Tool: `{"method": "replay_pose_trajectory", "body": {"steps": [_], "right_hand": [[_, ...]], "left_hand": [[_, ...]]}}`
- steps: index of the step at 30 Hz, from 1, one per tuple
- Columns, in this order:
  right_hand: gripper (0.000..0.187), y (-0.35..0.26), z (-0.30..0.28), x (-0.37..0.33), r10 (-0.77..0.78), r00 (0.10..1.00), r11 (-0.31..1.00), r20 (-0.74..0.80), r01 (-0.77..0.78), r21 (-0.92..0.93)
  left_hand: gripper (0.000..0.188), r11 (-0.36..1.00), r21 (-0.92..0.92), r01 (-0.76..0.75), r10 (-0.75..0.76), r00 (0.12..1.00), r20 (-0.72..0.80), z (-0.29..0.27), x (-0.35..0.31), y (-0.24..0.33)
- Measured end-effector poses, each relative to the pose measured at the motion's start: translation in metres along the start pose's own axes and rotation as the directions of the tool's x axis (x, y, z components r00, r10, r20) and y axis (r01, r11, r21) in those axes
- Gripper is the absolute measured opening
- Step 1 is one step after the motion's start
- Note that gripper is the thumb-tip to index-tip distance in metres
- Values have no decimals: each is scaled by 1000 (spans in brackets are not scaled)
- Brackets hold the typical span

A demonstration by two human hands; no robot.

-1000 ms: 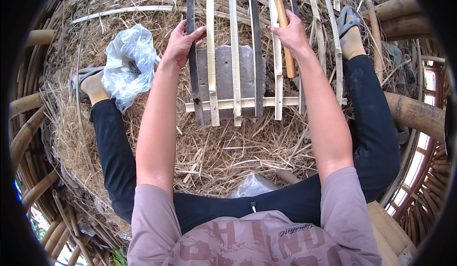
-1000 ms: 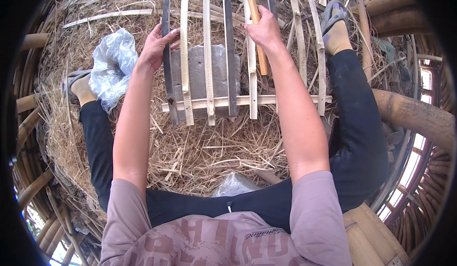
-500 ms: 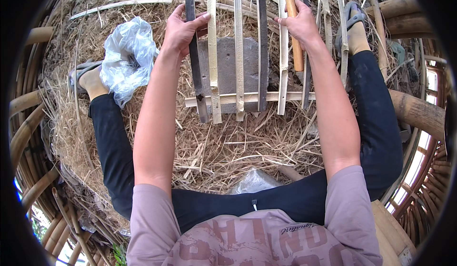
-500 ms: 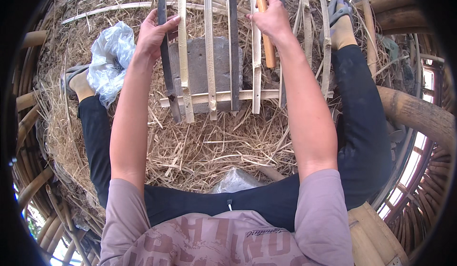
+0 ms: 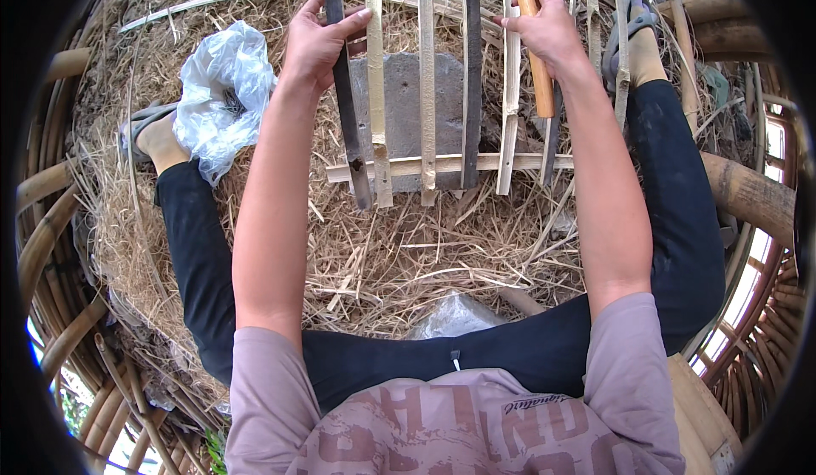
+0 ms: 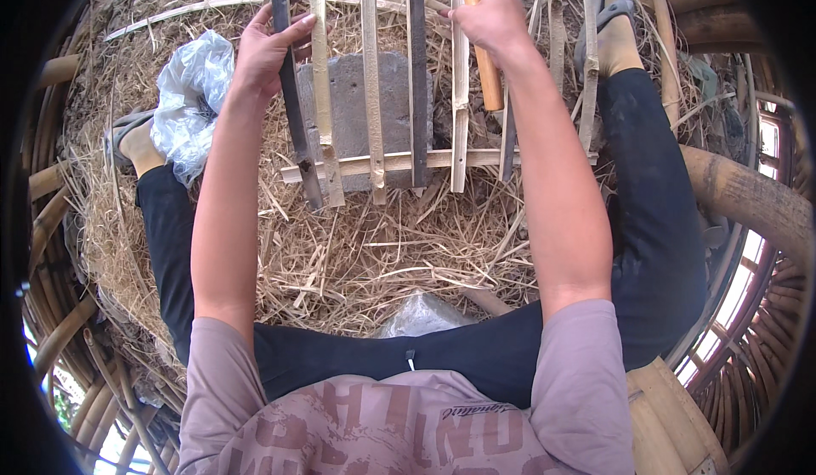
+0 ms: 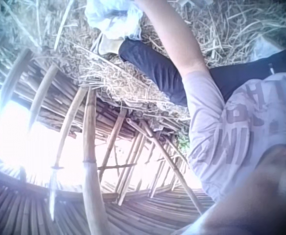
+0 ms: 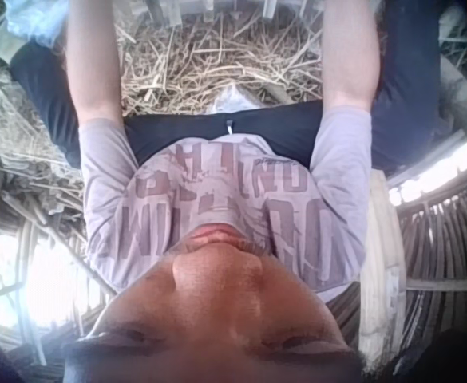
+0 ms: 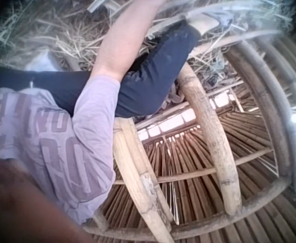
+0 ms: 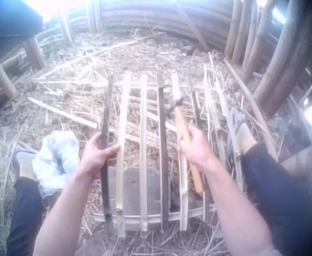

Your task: The person assembles a grid of bamboo strips by hammering small nails into the junctions where the strips overlap. The person picks up nails from a plastic bag, positions them on the bamboo, and uses a hammer to drive them in.

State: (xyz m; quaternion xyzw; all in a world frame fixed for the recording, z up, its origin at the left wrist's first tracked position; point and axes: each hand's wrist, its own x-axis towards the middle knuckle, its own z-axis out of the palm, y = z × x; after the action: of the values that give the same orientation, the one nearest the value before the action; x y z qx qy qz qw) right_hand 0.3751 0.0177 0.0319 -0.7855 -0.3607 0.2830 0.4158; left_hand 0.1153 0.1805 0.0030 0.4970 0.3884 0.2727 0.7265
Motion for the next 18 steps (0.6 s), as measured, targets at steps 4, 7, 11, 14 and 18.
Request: {"method": "replay_pose_trajectory", "body": {"steps": [4, 7, 11, 14, 18], "right_hand": [[38, 4, 2, 4, 23, 999, 1000, 35, -23, -5], [40, 3, 10, 3, -30, 1000, 999, -5, 30, -14], [39, 10, 7, 5, -23, 999, 1000, 22, 24, -11], [36, 10, 1, 4, -17, 1000, 999, 13, 17, 52], [30, -14, -4, -3, 10, 999, 1000, 42, -9, -23]], "left_hand": [[52, 999, -33, -8, 9, 1000, 26, -5, 5, -17], [54, 997, -74, -16, 16, 1000, 4, -9, 5, -23], [55, 998, -52, -23, 25, 999, 36, -12, 9, -27], [52, 994, -104, -28, 29, 1000, 8, -8, 8, -29], [49, 997, -65, -36, 39, 998, 41, -6, 0, -14]]}}
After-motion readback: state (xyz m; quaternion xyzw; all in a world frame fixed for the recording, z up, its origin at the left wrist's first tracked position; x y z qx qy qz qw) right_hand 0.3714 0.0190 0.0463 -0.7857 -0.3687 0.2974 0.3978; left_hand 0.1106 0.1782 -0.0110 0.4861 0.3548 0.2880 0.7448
